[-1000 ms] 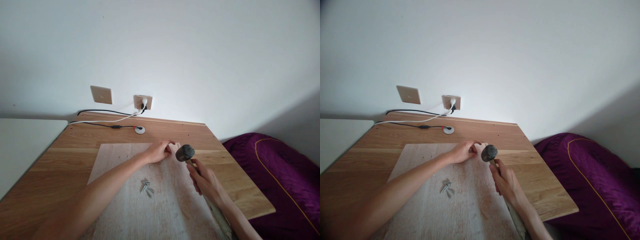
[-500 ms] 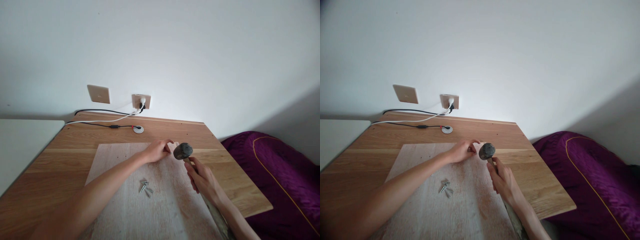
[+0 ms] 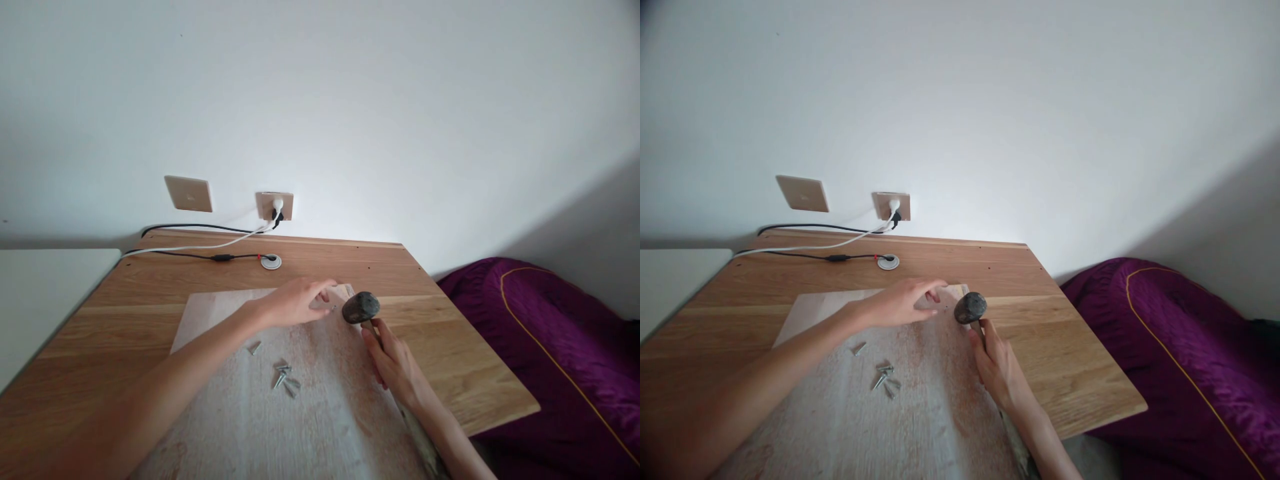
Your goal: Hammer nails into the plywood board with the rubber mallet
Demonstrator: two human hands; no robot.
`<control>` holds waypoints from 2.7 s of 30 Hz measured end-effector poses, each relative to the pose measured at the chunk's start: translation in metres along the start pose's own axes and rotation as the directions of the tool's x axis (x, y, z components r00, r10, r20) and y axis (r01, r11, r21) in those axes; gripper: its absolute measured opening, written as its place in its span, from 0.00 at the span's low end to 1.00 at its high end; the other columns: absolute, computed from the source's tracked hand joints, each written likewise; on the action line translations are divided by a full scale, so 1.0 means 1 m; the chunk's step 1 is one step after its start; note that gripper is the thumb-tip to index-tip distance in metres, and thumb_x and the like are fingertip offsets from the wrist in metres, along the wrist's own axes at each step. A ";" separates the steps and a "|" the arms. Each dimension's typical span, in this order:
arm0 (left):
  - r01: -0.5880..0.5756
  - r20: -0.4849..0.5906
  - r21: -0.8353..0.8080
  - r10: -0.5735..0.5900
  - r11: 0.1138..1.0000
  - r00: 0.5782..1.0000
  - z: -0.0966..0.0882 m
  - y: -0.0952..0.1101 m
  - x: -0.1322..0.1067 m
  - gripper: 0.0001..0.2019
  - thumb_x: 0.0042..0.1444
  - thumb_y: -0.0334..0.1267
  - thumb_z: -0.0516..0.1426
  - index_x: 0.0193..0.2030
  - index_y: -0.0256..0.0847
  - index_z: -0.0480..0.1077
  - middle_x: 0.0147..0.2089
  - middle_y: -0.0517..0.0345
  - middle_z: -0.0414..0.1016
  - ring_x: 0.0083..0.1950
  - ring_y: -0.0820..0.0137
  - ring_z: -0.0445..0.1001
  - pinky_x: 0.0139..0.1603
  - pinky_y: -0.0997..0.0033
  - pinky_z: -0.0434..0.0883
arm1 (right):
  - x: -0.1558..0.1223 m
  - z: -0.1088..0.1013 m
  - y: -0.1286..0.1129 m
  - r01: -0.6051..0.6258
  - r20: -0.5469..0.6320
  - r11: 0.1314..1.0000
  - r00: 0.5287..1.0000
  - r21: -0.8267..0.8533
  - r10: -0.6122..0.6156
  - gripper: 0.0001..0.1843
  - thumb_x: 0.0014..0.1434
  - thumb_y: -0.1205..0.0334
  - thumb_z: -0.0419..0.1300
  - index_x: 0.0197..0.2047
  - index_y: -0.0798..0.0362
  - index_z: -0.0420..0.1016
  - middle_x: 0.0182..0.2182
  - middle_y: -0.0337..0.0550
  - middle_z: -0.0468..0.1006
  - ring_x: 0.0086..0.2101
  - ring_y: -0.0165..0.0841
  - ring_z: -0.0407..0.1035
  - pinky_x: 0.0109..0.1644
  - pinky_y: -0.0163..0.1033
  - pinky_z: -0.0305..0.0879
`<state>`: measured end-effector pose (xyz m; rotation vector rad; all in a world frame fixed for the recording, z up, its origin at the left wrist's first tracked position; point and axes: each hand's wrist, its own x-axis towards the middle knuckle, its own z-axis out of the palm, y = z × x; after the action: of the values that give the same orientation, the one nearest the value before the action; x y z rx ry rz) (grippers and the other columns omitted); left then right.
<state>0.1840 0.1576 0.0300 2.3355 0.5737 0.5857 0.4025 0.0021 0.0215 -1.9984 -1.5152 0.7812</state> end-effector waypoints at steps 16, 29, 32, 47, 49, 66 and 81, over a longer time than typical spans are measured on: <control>-0.191 0.078 0.363 0.174 0.912 0.982 -0.043 -0.003 -0.141 0.21 0.66 0.21 0.53 0.58 0.45 0.75 0.46 0.56 0.84 0.45 0.67 0.82 0.48 0.69 0.75 | 0.001 0.001 0.007 0.004 -0.023 1.000 1.000 0.016 -0.003 0.28 0.67 0.37 0.46 0.53 0.51 0.69 0.12 0.28 0.65 0.14 0.39 0.67 0.22 0.38 0.61; -0.234 0.044 0.481 0.243 0.845 0.969 -0.031 -0.012 -0.135 0.08 0.70 0.29 0.57 0.51 0.42 0.74 0.38 0.57 0.78 0.41 0.65 0.77 0.44 0.65 0.71 | 0.002 0.001 0.010 -0.004 -0.019 0.999 1.000 0.046 0.005 0.28 0.68 0.37 0.47 0.53 0.51 0.70 0.13 0.28 0.66 0.14 0.37 0.66 0.22 0.37 0.61; -0.269 0.114 0.566 0.249 0.779 0.962 -0.033 -0.004 -0.131 0.11 0.66 0.25 0.57 0.52 0.41 0.74 0.38 0.56 0.78 0.41 0.64 0.76 0.44 0.65 0.71 | 0.003 0.000 0.011 -0.005 -0.018 0.999 1.000 0.049 0.006 0.28 0.68 0.38 0.47 0.54 0.52 0.70 0.13 0.29 0.66 0.13 0.36 0.66 0.22 0.37 0.61; -0.154 -0.187 0.193 0.190 0.969 0.964 -0.017 -0.010 -0.048 0.07 0.69 0.30 0.57 0.46 0.40 0.78 0.43 0.55 0.80 0.42 0.70 0.79 0.46 0.70 0.74 | 0.002 0.002 0.012 0.000 -0.016 0.993 1.000 0.119 0.002 0.27 0.68 0.37 0.49 0.53 0.51 0.70 0.14 0.27 0.64 0.13 0.35 0.65 0.20 0.35 0.60; -0.082 -0.273 0.011 0.082 0.997 0.959 -0.008 -0.012 -0.023 0.04 0.66 0.30 0.60 0.44 0.39 0.78 0.42 0.55 0.81 0.41 0.69 0.79 0.46 0.70 0.74 | 0.002 0.002 0.011 0.005 -0.017 0.993 1.000 0.116 -0.003 0.27 0.68 0.37 0.49 0.52 0.51 0.70 0.13 0.27 0.65 0.13 0.35 0.66 0.20 0.35 0.60; -0.007 -0.165 -0.039 0.001 0.999 0.986 0.026 -0.033 -0.008 0.02 0.62 0.29 0.65 0.39 0.40 0.79 0.38 0.55 0.84 0.39 0.67 0.80 0.44 0.69 0.73 | 0.001 0.001 0.009 -0.002 -0.028 0.994 1.000 0.106 0.005 0.28 0.67 0.37 0.50 0.53 0.53 0.71 0.15 0.27 0.64 0.14 0.33 0.64 0.19 0.35 0.59; -0.028 -0.141 0.060 0.036 0.998 0.989 0.026 -0.032 -0.010 0.05 0.61 0.27 0.65 0.40 0.40 0.79 0.39 0.56 0.82 0.41 0.66 0.79 0.45 0.68 0.69 | 0.001 0.001 0.008 -0.023 -0.017 0.990 1.000 0.142 0.026 0.29 0.67 0.36 0.51 0.54 0.52 0.71 0.16 0.27 0.65 0.14 0.33 0.65 0.19 0.34 0.58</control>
<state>0.1830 0.1615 -0.0121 2.3742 0.6268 0.7649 0.4075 0.0008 0.0147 -1.9178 -1.3860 0.8531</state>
